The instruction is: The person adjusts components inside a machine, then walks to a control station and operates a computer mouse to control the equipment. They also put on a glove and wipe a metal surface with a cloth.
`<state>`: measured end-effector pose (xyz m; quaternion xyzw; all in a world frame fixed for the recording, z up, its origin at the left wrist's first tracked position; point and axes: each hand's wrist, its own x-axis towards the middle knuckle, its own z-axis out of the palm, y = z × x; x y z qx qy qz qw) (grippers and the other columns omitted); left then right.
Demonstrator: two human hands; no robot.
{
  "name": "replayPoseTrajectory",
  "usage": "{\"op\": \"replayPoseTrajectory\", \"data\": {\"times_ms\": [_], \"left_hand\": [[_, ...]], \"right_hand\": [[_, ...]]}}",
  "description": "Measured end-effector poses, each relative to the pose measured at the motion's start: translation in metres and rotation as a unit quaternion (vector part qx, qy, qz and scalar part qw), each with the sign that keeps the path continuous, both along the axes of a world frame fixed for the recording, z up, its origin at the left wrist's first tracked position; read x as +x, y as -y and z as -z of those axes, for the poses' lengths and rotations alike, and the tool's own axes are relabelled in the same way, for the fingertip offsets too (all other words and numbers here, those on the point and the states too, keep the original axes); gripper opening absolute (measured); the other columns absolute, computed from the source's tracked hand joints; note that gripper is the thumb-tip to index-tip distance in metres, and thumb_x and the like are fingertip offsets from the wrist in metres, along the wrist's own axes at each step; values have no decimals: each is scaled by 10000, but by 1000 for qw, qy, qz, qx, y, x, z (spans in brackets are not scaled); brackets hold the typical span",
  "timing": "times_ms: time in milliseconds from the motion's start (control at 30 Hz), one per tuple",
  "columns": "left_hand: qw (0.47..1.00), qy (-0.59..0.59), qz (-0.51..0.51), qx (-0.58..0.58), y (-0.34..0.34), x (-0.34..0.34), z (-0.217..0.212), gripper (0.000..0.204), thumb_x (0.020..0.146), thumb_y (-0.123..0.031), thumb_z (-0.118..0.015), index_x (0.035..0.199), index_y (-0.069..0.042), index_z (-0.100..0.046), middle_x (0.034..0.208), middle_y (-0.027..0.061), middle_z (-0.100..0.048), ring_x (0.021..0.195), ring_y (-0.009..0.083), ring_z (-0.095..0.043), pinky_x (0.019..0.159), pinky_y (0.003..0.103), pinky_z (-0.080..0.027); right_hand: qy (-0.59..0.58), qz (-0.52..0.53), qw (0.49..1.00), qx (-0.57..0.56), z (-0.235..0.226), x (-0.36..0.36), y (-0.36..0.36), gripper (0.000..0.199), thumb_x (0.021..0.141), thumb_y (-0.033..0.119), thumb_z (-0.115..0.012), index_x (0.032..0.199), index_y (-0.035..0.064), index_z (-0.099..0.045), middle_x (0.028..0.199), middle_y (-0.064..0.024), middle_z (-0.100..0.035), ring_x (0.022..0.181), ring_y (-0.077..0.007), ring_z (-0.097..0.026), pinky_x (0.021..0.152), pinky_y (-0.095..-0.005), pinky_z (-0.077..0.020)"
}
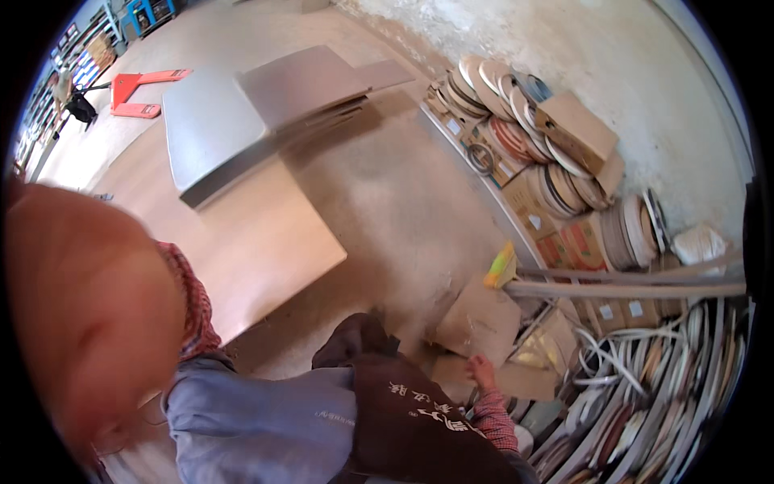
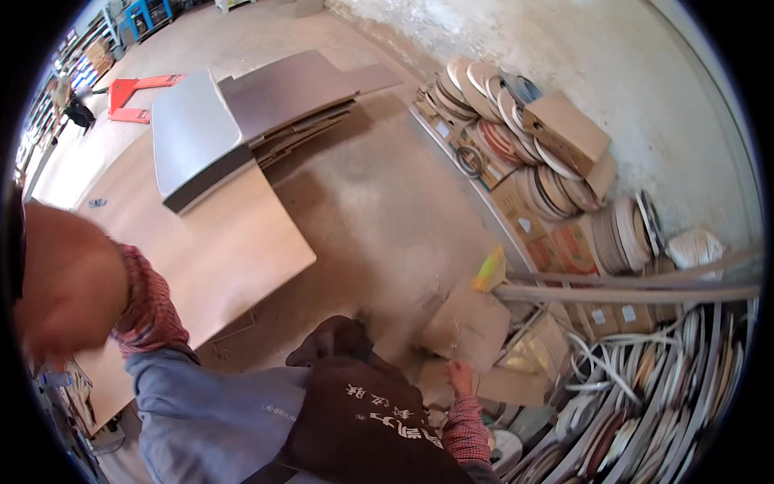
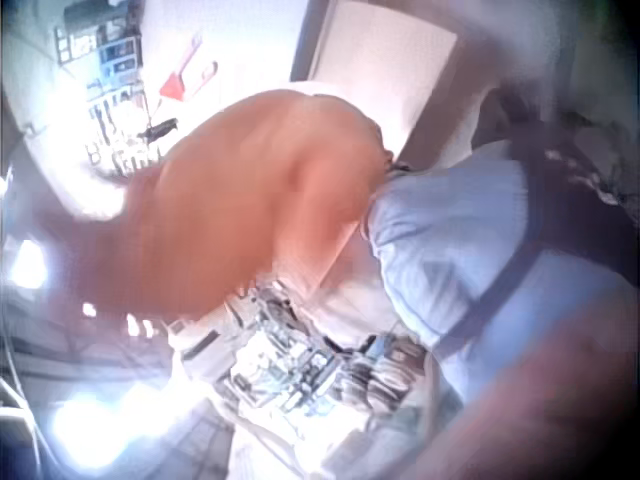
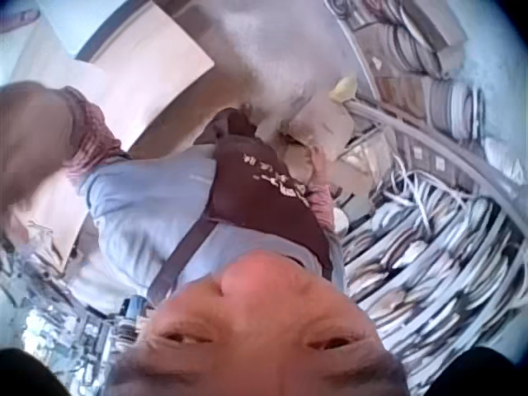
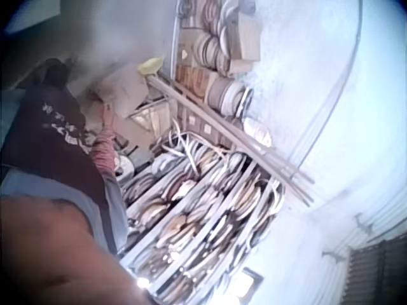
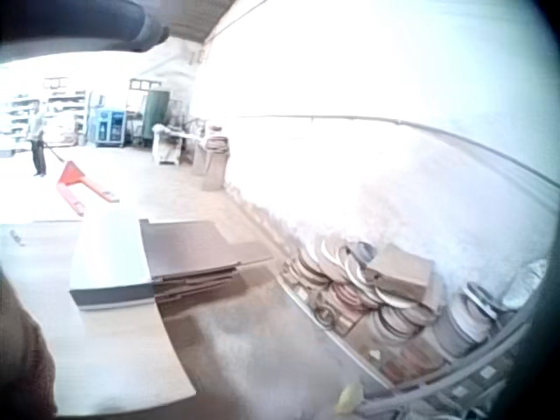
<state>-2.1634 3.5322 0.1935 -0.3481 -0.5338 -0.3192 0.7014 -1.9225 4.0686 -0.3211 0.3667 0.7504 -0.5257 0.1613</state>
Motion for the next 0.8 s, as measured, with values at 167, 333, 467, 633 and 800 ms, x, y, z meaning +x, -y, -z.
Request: {"op": "replayPoseTrajectory", "data": {"times_ms": [167, 333, 467, 633, 800], "left_hand": [[880, 374, -284, -73, 19, -140, 90, 445, 968, -184, -584, 1336, 60, -531, 1365, 262, -548, 1310, 389, -504, 1118, 470, -378], [664, 624, -412, 0, 86, -175, 236, 508, 962, -235, -600, 1378, 37, -499, 1344, 287, -530, 1260, 436, -499, 1076, 491, -407], [519, 668, -532, -39, 82, -225, 302, 591, 979, -403, -520, 1416, -6, -487, 1462, 256, -462, 1387, 433, -399, 1142, 574, -302], [400, 689, -598, 84, 64, -213, 294, 651, 981, -468, -506, 1445, -16, -441, 1520, 267, -402, 1455, 459, -309, 1156, 625, -245], [301, 707, -629, 121, 43, -258, 284, 772, 971, -500, -524, 1485, 56, -371, 1555, 282, -356, 1484, 466, -261, 1188, 621, -204]], "right_hand": [[103, -2, 991, -86, 24, -45, -14, 271, 946, 288, -627, 960, 23, -681, 755, -56, -648, 657, -174, -645, 551, -338, -543], [132, -41, 981, -140, 49, -156, -54, 192, 942, 254, -601, 921, 64, -625, 743, -39, -611, 638, -173, -621, 520, -348, -515], [121, -98, 974, -162, 75, -307, -93, 138, 938, 226, -580, 889, 97, -581, 732, -25, -582, 623, -173, -602, 495, -356, -492], [51, -181, 968, -168, 83, -521, -155, 102, 933, 192, -554, 850, 139, -526, 719, -8, -545, 603, -172, -578, 464, -365, -464], [13, -165, 981, -106, 67, -689, -170, 95, 954, 170, -532, 861, 151, -527, 749, -2, -561, 613, -164, -588, 453, -354, -473]]}}
